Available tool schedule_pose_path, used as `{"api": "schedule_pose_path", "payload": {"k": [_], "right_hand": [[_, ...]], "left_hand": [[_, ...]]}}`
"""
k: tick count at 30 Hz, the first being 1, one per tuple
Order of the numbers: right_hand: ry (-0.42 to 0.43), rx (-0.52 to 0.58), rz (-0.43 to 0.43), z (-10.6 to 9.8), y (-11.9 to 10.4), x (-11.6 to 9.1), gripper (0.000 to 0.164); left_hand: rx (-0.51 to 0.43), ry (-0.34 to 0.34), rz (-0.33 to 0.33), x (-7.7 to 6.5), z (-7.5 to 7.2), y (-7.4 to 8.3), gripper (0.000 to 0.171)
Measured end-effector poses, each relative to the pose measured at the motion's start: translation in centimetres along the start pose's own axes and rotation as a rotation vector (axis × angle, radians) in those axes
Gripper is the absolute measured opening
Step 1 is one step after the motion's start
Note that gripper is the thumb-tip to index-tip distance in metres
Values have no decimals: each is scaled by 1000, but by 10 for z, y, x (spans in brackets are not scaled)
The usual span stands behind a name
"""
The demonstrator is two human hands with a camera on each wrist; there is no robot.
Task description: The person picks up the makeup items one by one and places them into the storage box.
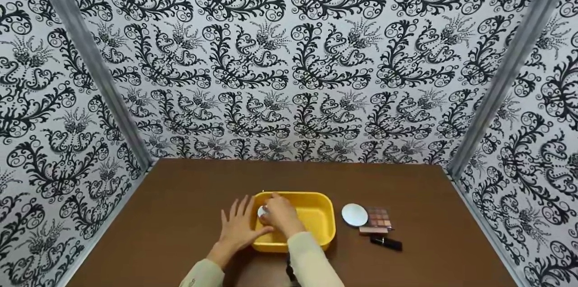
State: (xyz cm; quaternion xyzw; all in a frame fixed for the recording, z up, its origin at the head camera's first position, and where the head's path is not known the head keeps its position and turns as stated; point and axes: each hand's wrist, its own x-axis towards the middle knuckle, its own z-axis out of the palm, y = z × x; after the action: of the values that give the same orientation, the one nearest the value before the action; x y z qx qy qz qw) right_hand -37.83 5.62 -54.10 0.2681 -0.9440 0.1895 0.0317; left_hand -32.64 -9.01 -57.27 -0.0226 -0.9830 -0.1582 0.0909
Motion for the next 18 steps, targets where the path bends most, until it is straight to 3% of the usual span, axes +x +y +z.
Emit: {"api": "schedule_pose_path", "payload": {"k": [8, 18], "right_hand": [[25, -34, -46, -25, 5, -3, 32], [86, 25, 6, -58, 32, -13, 34]], "left_hand": [[-4, 33, 12, 2, 0, -4, 116], [9, -18, 16, 1, -6, 3, 115]]}}
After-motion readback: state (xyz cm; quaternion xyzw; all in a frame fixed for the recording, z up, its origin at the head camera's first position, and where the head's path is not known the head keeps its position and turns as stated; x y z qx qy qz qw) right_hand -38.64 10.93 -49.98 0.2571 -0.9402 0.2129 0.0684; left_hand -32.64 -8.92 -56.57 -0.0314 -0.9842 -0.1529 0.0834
